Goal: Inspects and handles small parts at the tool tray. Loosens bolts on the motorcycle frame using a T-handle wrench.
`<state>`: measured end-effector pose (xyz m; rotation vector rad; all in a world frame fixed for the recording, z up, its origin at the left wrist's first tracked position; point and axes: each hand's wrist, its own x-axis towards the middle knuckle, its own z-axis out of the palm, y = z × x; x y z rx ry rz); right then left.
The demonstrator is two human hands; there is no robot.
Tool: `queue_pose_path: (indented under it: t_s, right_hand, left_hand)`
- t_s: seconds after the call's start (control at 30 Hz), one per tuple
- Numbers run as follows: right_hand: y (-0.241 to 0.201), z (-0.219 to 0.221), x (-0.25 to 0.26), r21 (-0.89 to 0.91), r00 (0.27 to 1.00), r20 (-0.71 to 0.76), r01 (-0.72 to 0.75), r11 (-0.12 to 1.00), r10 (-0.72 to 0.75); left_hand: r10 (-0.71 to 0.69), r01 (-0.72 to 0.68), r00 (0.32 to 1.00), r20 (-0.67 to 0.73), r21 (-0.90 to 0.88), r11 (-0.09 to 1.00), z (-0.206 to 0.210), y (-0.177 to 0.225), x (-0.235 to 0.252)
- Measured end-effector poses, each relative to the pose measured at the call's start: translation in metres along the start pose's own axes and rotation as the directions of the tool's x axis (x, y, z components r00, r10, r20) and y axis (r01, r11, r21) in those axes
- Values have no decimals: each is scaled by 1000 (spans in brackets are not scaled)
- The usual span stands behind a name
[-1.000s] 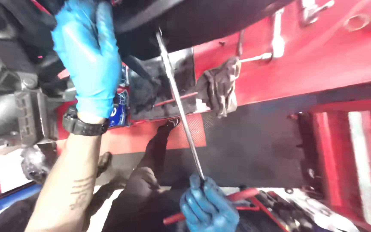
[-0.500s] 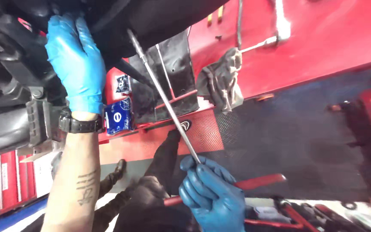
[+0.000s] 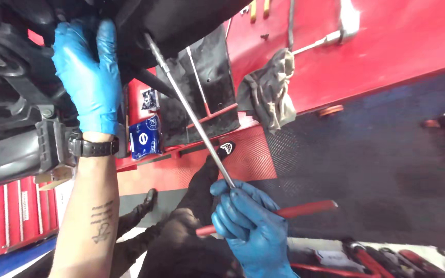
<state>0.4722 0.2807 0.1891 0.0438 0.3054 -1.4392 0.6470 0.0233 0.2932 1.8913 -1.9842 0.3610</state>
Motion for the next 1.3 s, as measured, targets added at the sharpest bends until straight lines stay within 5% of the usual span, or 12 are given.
queue_pose_path:
  t_s: [0.17,0.53,0.63,0.77,0.87,1.03,1.17,1.3]
  right_hand:
    - [8,-4,0,-43,997,67,39,998,-37]
    - [-14,-75,-52,-557,984,121,174,812,-128]
    - [-28,-98,-57,-803,977,69,174,570,-201]
    - [-27,-92,21,-943,908,294,223,-249,-300]
    - [-16,-73,111,-765,960,166,-20,-643,-227]
    - [-5,-56,209,-526,996,-10,-83,-846,-91]
    - [-26,-32,237,-453,966,-151,120,-883,209]
    - [-71,12,256,-551,994,-9,83,-831,106]
  left_hand:
    - [-1,1,999,37,6,1000,0,-1,3]
    - [8,-6,998,63,-44,999,-2,0,0]
    - [16,-5,994,107,-100,995,-7,-4,-6]
    - [70,-53,991,113,-151,987,-7,-10,-17]
    - [58,-41,992,111,-154,987,-8,-11,-18]
    - [-5,24,996,92,-206,978,-5,-5,-8]
    - [-46,77,990,136,-240,968,-5,-2,-2]
    - [-203,204,979,29,-229,952,15,-10,-10]
